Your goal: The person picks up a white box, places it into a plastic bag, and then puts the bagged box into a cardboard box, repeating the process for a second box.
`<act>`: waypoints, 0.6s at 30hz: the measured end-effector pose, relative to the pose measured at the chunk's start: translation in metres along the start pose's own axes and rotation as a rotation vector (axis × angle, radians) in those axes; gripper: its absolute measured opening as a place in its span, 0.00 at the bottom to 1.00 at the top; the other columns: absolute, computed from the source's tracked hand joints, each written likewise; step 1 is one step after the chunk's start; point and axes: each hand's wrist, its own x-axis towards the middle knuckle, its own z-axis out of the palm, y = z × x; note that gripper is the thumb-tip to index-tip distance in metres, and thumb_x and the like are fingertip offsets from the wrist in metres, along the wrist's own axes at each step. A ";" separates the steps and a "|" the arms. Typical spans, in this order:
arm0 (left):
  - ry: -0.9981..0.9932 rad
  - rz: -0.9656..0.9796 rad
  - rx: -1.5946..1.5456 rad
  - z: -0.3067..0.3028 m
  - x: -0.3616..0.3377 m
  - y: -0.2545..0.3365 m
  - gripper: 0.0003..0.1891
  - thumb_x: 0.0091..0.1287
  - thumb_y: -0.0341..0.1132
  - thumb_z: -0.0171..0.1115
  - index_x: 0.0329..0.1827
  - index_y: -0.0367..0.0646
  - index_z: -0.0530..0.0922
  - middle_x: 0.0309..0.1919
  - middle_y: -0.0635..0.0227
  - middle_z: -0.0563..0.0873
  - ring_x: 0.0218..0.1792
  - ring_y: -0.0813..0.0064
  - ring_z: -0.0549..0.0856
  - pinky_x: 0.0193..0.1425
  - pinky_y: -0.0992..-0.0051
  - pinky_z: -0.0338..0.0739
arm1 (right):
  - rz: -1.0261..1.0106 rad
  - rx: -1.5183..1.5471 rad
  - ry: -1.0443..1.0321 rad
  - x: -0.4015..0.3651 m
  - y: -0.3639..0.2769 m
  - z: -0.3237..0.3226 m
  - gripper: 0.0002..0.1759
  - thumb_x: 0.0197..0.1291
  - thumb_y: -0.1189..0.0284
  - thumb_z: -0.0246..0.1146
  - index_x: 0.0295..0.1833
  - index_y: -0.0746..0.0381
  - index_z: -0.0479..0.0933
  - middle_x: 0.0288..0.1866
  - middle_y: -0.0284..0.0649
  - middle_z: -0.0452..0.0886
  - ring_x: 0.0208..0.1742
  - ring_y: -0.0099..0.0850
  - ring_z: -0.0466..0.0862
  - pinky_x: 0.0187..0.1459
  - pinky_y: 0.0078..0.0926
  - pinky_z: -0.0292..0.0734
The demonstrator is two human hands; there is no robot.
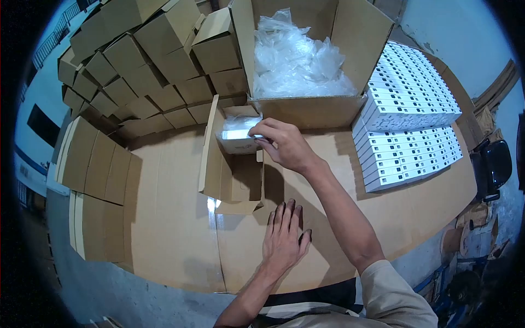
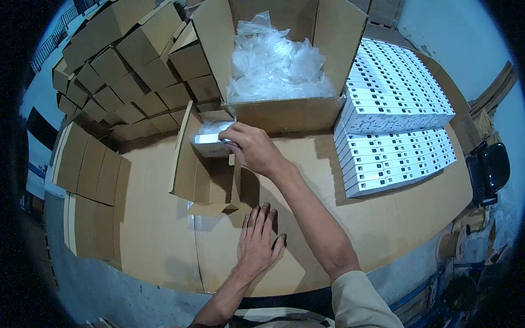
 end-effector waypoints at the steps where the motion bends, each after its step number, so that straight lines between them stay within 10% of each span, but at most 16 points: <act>1: 0.004 0.003 0.002 0.000 0.000 0.000 0.37 0.70 0.43 0.66 0.78 0.35 0.65 0.79 0.47 0.65 0.81 0.45 0.63 0.84 0.47 0.56 | -0.006 -0.020 -0.015 0.001 0.000 0.001 0.14 0.60 0.81 0.70 0.52 0.63 0.84 0.48 0.46 0.87 0.49 0.49 0.88 0.50 0.44 0.86; 11: 0.144 0.067 -0.118 0.004 -0.005 -0.006 0.29 0.67 0.34 0.69 0.71 0.38 0.75 0.71 0.52 0.75 0.73 0.49 0.73 0.78 0.48 0.66 | 0.017 -0.255 -0.209 -0.011 0.018 0.022 0.18 0.56 0.87 0.64 0.52 0.63 0.86 0.56 0.46 0.82 0.56 0.45 0.85 0.55 0.41 0.84; 18: 0.625 0.505 -0.601 -0.094 -0.021 0.019 0.18 0.63 0.27 0.69 0.57 0.39 0.81 0.59 0.53 0.81 0.62 0.54 0.79 0.70 0.51 0.73 | 0.060 -0.122 -0.029 -0.038 0.000 0.010 0.27 0.60 0.86 0.58 0.64 0.59 0.81 0.68 0.51 0.75 0.60 0.49 0.83 0.59 0.42 0.82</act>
